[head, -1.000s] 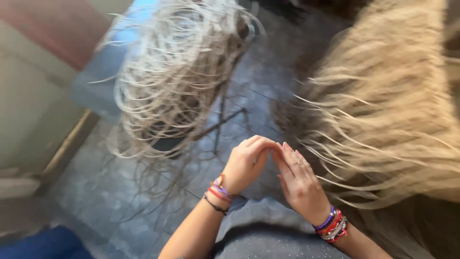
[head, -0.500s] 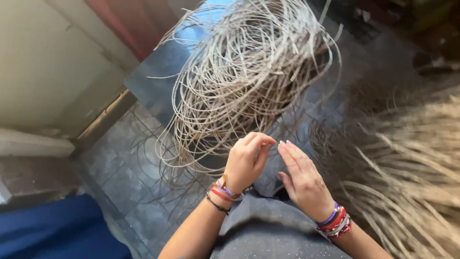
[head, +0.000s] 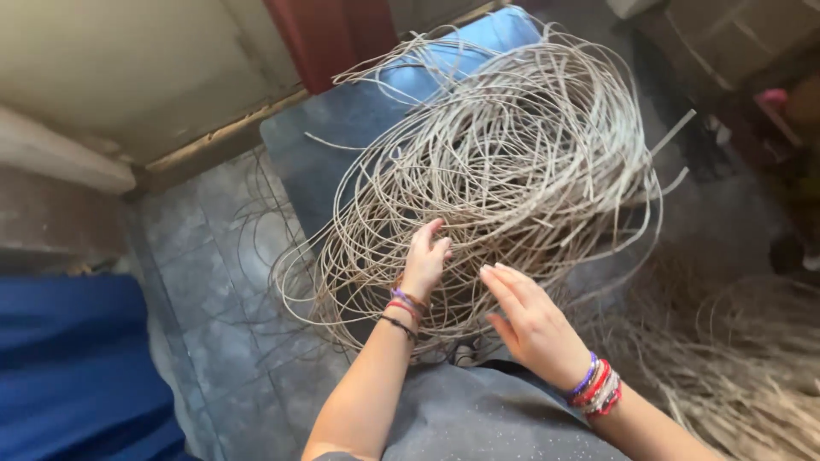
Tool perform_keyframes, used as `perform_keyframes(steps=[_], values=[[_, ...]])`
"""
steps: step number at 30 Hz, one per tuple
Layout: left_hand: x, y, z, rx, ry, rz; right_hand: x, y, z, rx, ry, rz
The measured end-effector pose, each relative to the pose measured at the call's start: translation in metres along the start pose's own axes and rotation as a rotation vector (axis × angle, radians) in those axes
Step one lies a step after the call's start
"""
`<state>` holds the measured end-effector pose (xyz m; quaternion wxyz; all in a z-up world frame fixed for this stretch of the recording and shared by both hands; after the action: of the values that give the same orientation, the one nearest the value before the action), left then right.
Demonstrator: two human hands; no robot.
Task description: Tying and weaving natural fiber strands onto a circular frame to create a decorative structure
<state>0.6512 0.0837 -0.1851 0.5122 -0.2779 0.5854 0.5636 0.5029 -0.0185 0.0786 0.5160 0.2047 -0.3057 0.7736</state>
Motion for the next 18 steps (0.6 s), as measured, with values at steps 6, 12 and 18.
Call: perform_keyframes(steps=[6,12,18], values=[[-0.15,0.089,0.041,-0.087,-0.288,-0.433,-0.104,-0.04,-0.016,-0.035,-0.775,-0.302],[-0.181,0.148,0.042,-0.051,-0.493,-0.508,-0.084,-0.09,0.015,-0.27,-1.539,-0.544],[-0.174,0.148,0.059,-0.013,0.002,-0.077,-0.068,-0.051,-0.009,-0.056,-1.548,-0.663]])
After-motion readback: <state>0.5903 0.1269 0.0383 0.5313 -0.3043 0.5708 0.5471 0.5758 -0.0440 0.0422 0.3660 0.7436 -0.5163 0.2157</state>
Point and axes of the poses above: each hand's wrist, its own y-axis away from the middle knuckle, its own z-axis out of the back of the hand, x = y × z, the point moved 10 cm from there along -y, towards the middle knuckle, and after that the axes turned 12 degrees about -y, right-handed, at the moved point
